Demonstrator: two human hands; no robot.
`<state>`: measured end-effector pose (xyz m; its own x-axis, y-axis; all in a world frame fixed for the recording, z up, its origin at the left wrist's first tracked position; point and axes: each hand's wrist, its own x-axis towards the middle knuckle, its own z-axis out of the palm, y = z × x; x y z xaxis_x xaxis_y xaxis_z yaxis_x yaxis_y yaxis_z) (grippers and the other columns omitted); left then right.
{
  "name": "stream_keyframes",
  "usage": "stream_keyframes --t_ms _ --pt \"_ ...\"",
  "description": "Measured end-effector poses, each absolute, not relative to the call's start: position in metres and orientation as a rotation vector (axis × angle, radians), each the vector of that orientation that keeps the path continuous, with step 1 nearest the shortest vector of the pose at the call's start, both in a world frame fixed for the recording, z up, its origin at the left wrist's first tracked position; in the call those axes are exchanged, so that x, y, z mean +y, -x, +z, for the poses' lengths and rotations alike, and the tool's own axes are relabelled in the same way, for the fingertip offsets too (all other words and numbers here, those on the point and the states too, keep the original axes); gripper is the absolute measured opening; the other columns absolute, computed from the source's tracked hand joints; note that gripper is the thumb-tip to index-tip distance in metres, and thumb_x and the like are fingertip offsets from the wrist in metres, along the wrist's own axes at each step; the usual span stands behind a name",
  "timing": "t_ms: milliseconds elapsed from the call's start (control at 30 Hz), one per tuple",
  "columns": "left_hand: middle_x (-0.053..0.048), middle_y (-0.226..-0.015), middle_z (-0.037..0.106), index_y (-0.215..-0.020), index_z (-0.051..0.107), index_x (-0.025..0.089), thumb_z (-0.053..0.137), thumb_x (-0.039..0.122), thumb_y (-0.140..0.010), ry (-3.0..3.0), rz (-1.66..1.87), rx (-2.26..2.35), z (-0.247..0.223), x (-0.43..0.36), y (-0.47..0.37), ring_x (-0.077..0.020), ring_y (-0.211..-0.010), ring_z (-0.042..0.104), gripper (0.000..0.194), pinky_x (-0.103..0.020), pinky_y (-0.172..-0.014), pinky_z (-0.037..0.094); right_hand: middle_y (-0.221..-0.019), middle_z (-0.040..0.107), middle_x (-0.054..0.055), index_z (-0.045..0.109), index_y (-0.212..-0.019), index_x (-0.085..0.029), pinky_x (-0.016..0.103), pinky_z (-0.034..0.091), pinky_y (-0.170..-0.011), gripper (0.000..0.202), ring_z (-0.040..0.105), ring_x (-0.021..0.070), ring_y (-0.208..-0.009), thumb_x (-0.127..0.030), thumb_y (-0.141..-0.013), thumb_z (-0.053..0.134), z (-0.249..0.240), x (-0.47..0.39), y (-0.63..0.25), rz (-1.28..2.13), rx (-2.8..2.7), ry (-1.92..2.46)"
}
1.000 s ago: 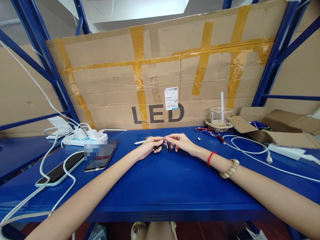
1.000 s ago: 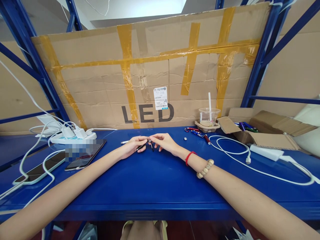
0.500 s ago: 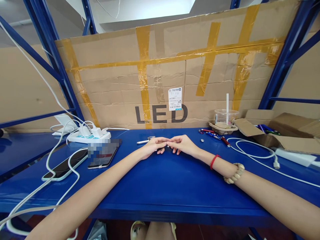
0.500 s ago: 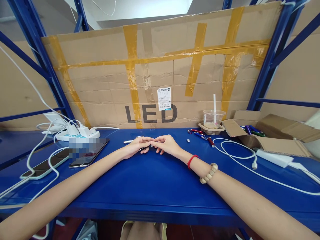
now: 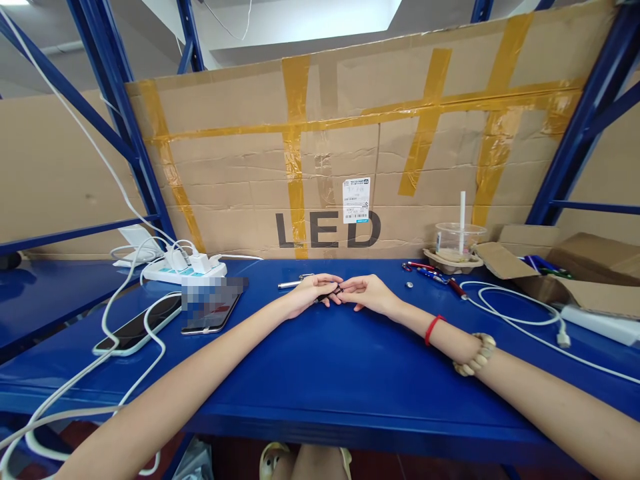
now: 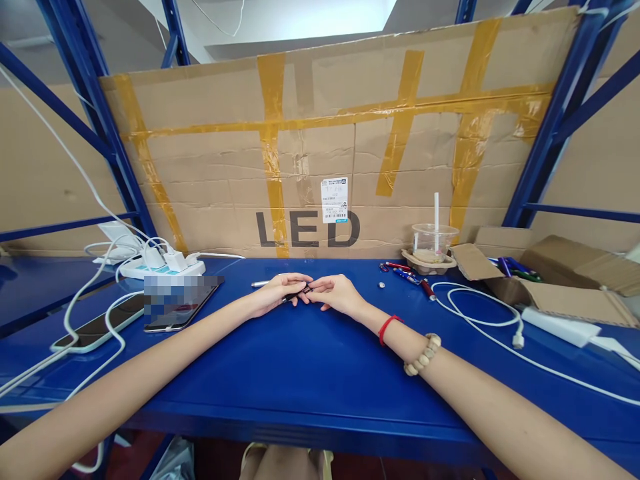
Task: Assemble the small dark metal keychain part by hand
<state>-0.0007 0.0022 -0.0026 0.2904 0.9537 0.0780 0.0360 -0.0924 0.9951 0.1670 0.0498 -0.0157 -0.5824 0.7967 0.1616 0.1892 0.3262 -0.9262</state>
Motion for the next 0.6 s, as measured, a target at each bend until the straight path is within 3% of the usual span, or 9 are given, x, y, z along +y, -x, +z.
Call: stream_keyframes --t_ms 333,600 --pt "-0.007 -0.072 0.062 -0.102 0.053 0.009 0.057 0.02 -0.078 -1.305 1.104 1.003 0.0009 -0.0012 -0.002 -0.0114 -0.062 0.059 0.027 -0.02 -0.055 0.04 -0.072 0.067 0.004 0.068 -0.085 -0.015 0.016 0.045 -0.037 0.033 0.052 0.0077 -0.048 -0.04 -0.064 0.066 -0.0203 0.0573 -0.1697 1.053 -2.057 0.816" --pt "-0.005 -0.081 0.058 -0.102 0.052 0.012 0.049 0.014 -0.081 -1.243 1.17 1.028 0.0002 -0.0022 -0.0044 -0.0094 -0.058 0.058 0.021 -0.019 -0.05 0.04 -0.069 0.062 0.006 0.063 -0.075 -0.013 0.015 0.048 -0.039 0.033 0.06 0.0144 -0.066 -0.045 -0.07 0.058 -0.0171 0.0565 -0.1687 1.154 -1.945 0.843"
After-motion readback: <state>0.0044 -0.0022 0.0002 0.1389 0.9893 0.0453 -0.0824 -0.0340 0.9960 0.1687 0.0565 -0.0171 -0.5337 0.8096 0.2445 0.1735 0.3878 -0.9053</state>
